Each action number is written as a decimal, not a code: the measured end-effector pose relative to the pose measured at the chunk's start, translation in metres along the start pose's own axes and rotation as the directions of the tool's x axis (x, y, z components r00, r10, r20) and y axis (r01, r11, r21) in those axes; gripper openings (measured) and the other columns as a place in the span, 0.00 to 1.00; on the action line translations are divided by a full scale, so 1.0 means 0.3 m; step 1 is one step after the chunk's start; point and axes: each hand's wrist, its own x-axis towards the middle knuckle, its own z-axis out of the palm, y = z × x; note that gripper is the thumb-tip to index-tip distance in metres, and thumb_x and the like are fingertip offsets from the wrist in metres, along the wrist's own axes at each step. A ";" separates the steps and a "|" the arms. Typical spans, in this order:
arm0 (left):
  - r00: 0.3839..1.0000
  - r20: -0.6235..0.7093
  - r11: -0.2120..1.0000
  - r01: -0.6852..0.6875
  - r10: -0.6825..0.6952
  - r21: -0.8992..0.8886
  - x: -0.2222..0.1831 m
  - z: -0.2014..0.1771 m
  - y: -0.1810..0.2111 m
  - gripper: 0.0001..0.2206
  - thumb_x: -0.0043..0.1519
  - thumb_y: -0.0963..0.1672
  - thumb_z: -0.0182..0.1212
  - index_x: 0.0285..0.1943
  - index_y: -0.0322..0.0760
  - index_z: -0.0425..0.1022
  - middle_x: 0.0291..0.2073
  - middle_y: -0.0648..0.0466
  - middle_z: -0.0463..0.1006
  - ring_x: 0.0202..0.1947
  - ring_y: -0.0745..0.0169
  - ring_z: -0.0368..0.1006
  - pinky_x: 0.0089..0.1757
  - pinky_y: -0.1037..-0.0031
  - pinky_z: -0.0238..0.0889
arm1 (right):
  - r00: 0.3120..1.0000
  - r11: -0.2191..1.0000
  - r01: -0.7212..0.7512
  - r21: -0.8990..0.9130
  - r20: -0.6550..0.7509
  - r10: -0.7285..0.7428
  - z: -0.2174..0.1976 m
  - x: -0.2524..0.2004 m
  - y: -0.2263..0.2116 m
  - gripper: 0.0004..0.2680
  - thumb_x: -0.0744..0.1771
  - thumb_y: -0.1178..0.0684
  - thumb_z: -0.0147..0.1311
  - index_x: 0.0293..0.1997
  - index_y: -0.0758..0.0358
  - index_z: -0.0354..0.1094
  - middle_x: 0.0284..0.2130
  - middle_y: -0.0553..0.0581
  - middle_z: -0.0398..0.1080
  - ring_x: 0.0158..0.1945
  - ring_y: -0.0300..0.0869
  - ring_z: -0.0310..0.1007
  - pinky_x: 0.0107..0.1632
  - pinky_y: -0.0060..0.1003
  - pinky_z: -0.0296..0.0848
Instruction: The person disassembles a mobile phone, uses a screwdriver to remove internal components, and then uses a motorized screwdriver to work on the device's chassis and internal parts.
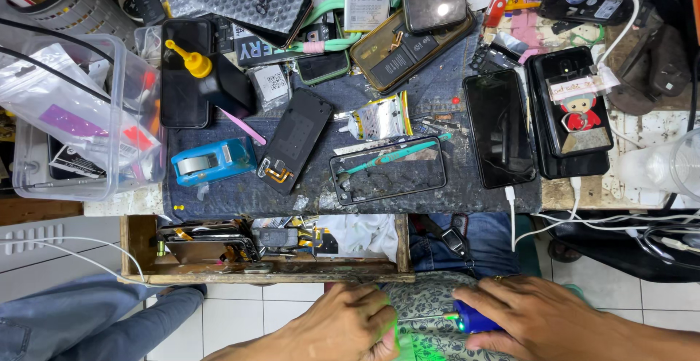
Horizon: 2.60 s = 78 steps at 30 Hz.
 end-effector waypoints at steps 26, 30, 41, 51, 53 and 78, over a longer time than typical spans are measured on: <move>0.981 -0.190 0.978 -0.001 0.042 0.211 -0.002 0.125 -0.007 0.12 0.60 0.47 0.59 0.30 0.33 0.69 0.24 0.47 0.70 0.26 0.50 0.70 0.28 0.61 0.65 | 0.985 0.989 -0.146 -0.037 0.091 0.149 0.039 -0.039 0.071 0.31 0.65 0.25 0.48 0.71 0.52 0.58 0.57 0.59 0.70 0.56 0.50 0.76 0.56 0.43 0.74; 0.976 -0.211 0.981 -0.009 0.050 0.193 -0.005 0.114 0.000 0.13 0.62 0.47 0.60 0.31 0.32 0.69 0.24 0.46 0.69 0.26 0.49 0.70 0.28 0.61 0.65 | 0.977 0.981 -0.181 -0.068 0.099 0.187 0.074 -0.059 0.092 0.30 0.65 0.25 0.46 0.72 0.50 0.58 0.57 0.58 0.71 0.58 0.49 0.75 0.58 0.43 0.73; 0.978 -0.201 0.982 -0.016 0.055 0.188 -0.006 0.093 0.007 0.12 0.61 0.46 0.60 0.32 0.31 0.69 0.24 0.45 0.68 0.26 0.48 0.70 0.26 0.61 0.65 | 0.965 0.973 -0.205 -0.110 0.146 0.219 0.090 -0.046 0.103 0.29 0.65 0.25 0.46 0.72 0.48 0.56 0.54 0.54 0.72 0.56 0.44 0.77 0.57 0.39 0.76; 0.968 -0.252 0.994 0.010 0.019 0.111 0.026 0.060 -0.029 0.09 0.61 0.43 0.65 0.33 0.30 0.75 0.23 0.47 0.73 0.26 0.51 0.73 0.25 0.62 0.68 | 0.960 0.939 -0.279 0.202 0.064 0.272 0.022 -0.026 0.064 0.27 0.65 0.31 0.56 0.69 0.52 0.60 0.52 0.54 0.73 0.56 0.45 0.74 0.58 0.39 0.73; 0.919 -0.388 0.984 -0.008 -0.063 -0.179 0.071 0.052 -0.014 0.11 0.66 0.45 0.61 0.42 0.27 0.72 0.34 0.44 0.74 0.36 0.51 0.73 0.36 0.63 0.66 | 0.954 0.875 -0.231 0.426 -0.078 0.290 0.039 0.017 0.030 0.25 0.65 0.38 0.62 0.66 0.56 0.63 0.53 0.55 0.72 0.56 0.46 0.73 0.58 0.40 0.73; 0.979 0.193 0.810 0.171 -0.072 -0.561 0.070 0.071 0.033 0.06 0.63 0.38 0.54 0.45 0.34 0.73 0.32 0.46 0.79 0.36 0.46 0.79 0.39 0.62 0.70 | 0.800 0.706 0.428 -0.564 -0.127 -0.587 -0.112 0.057 -0.128 0.09 0.66 0.50 0.51 0.30 0.64 0.66 0.24 0.56 0.64 0.31 0.48 0.70 0.44 0.50 0.71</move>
